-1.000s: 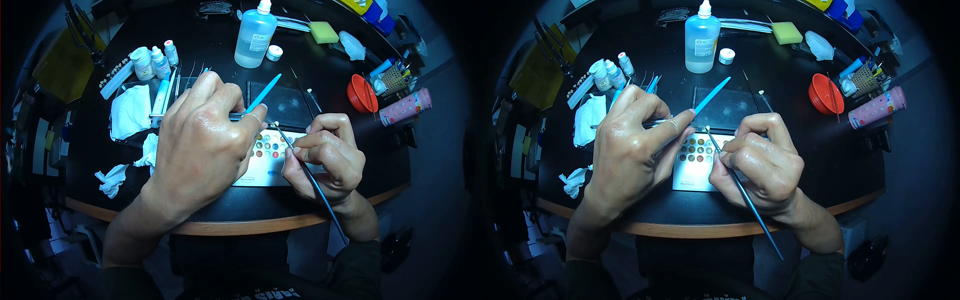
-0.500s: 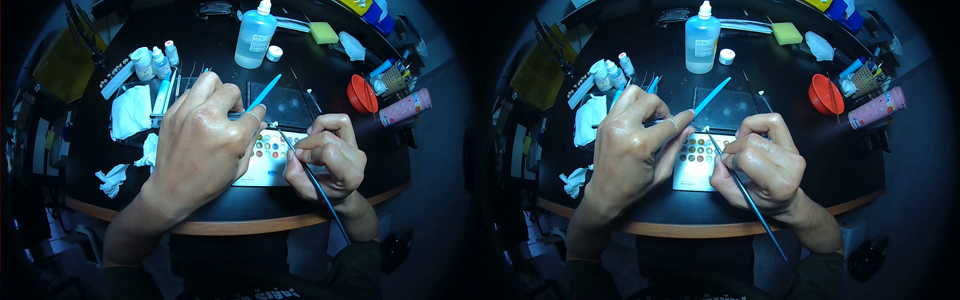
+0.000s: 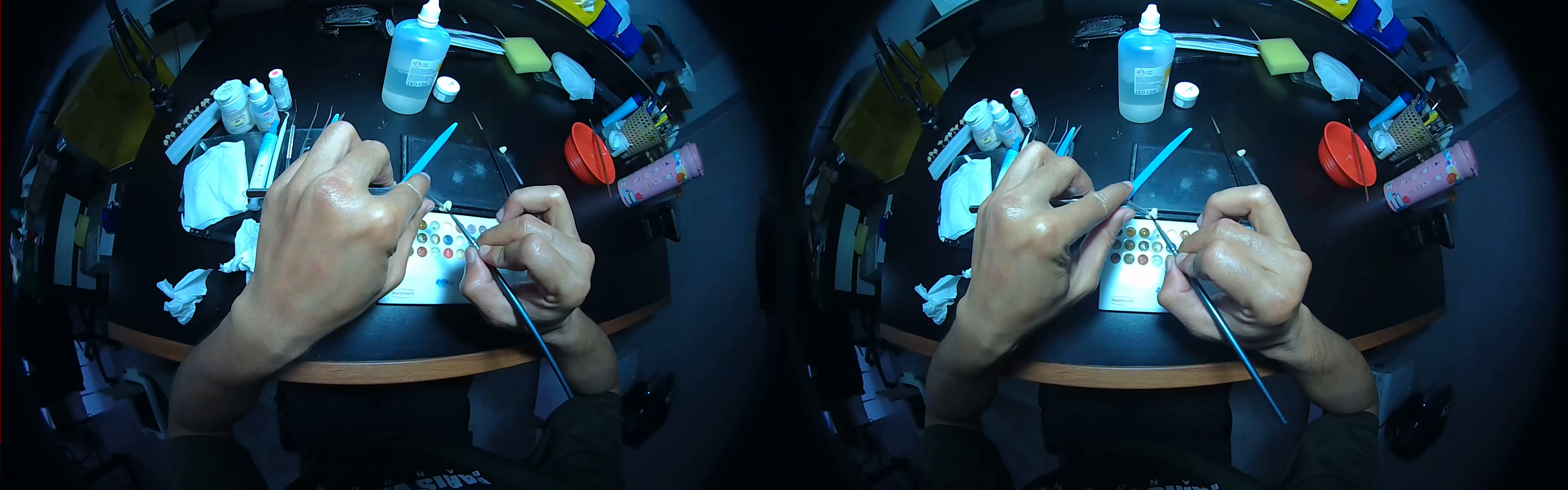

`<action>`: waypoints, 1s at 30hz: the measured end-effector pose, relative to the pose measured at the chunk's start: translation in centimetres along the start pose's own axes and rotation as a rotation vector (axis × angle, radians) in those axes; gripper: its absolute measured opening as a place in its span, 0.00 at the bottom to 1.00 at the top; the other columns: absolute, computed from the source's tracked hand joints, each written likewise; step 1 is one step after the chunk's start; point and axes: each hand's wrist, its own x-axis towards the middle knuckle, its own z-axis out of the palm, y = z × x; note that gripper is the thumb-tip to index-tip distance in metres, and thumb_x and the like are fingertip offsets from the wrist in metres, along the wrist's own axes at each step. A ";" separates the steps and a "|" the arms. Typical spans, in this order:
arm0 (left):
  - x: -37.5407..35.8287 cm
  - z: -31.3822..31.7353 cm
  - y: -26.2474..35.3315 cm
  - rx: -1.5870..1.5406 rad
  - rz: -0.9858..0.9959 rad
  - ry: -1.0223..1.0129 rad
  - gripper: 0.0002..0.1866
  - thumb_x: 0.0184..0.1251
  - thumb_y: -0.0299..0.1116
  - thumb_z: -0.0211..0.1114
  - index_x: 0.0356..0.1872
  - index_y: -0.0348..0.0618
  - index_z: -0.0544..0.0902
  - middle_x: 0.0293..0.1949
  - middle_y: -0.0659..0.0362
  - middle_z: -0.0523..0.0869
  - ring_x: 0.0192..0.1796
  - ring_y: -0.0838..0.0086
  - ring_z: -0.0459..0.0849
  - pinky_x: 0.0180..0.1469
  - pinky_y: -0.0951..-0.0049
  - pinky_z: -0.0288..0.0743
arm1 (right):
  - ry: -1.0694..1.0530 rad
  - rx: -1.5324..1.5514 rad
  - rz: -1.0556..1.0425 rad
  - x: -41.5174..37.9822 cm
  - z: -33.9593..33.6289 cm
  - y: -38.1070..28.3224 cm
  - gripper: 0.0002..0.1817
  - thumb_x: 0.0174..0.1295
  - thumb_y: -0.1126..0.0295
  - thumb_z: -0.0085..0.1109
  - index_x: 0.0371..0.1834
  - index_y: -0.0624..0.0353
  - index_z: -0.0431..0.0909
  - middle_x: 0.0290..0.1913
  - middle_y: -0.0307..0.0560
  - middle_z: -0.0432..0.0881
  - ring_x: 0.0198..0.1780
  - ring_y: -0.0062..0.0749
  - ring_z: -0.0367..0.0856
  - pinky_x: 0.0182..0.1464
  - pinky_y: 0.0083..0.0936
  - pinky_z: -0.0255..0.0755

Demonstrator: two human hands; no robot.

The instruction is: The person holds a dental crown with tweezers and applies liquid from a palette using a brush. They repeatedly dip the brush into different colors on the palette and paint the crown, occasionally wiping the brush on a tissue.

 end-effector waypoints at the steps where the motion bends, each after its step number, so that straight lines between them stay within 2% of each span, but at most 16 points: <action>1: 0.0 0.0 0.0 0.000 -0.002 -0.003 0.10 0.59 0.28 0.82 0.43 0.42 0.97 0.30 0.58 0.84 0.37 0.69 0.79 0.33 0.68 0.73 | 0.001 0.003 0.001 0.0 0.1 0.1 0.11 0.41 0.79 0.76 0.21 0.59 0.79 0.24 0.40 0.85 0.34 0.39 0.82 0.33 0.28 0.74; 17: 0.0 0.0 0.0 -0.010 -0.016 -0.010 0.10 0.59 0.28 0.82 0.42 0.41 0.97 0.28 0.58 0.84 0.36 0.70 0.79 0.32 0.68 0.72 | 0.001 0.003 -0.025 0.1 -0.2 0.2 0.11 0.41 0.79 0.75 0.23 0.58 0.79 0.23 0.39 0.84 0.33 0.38 0.81 0.33 0.28 0.74; 20: 0.0 0.0 0.0 -0.013 -0.023 -0.017 0.10 0.59 0.28 0.82 0.42 0.40 0.97 0.28 0.58 0.84 0.35 0.70 0.79 0.32 0.68 0.72 | 0.020 0.032 -0.020 0.3 -0.4 0.2 0.10 0.42 0.80 0.73 0.24 0.58 0.79 0.23 0.40 0.84 0.32 0.35 0.80 0.37 0.29 0.74; 23: 0.0 -0.1 0.0 -0.003 -0.020 -0.030 0.09 0.59 0.28 0.82 0.42 0.41 0.97 0.28 0.58 0.84 0.35 0.70 0.79 0.32 0.68 0.72 | 0.049 0.144 0.071 0.3 -1.0 0.9 0.09 0.43 0.81 0.71 0.25 0.59 0.79 0.22 0.42 0.84 0.30 0.33 0.78 0.41 0.29 0.74; 24: 0.0 -0.1 0.0 -0.002 -0.022 -0.026 0.09 0.59 0.27 0.82 0.42 0.40 0.97 0.28 0.58 0.83 0.35 0.69 0.79 0.32 0.67 0.73 | 0.034 0.193 0.109 0.0 -1.2 1.3 0.07 0.45 0.81 0.69 0.26 0.61 0.80 0.24 0.43 0.83 0.31 0.30 0.77 0.43 0.28 0.72; 27: 0.0 0.0 -0.1 -0.001 -0.010 -0.023 0.10 0.59 0.27 0.82 0.42 0.40 0.96 0.28 0.58 0.83 0.36 0.67 0.80 0.34 0.66 0.74 | -0.058 0.353 0.413 0.1 -2.4 1.6 0.07 0.47 0.80 0.69 0.27 0.62 0.79 0.28 0.43 0.82 0.33 0.26 0.77 0.43 0.25 0.71; 28: 0.1 -0.1 -0.3 -0.006 0.007 -0.027 0.10 0.59 0.27 0.82 0.42 0.40 0.96 0.29 0.58 0.83 0.36 0.67 0.80 0.34 0.66 0.74 | -0.182 0.483 0.498 0.4 -3.4 1.9 0.06 0.49 0.79 0.68 0.27 0.63 0.78 0.31 0.43 0.80 0.36 0.24 0.77 0.42 0.24 0.70; 29: 0.1 -0.1 -0.3 -0.019 0.025 -0.037 0.10 0.59 0.26 0.82 0.42 0.40 0.96 0.29 0.58 0.83 0.36 0.66 0.81 0.34 0.65 0.74 | -0.287 0.581 0.591 0.7 -4.5 2.2 0.06 0.48 0.79 0.67 0.25 0.63 0.77 0.29 0.42 0.80 0.34 0.23 0.77 0.41 0.23 0.69; 30: 0.0 -0.2 -0.2 -0.021 0.026 -0.060 0.11 0.58 0.26 0.82 0.43 0.41 0.96 0.30 0.57 0.83 0.36 0.65 0.81 0.35 0.65 0.75 | -0.459 0.571 0.588 1.1 -6.1 2.6 0.07 0.47 0.78 0.68 0.24 0.63 0.77 0.28 0.42 0.80 0.33 0.23 0.77 0.40 0.24 0.69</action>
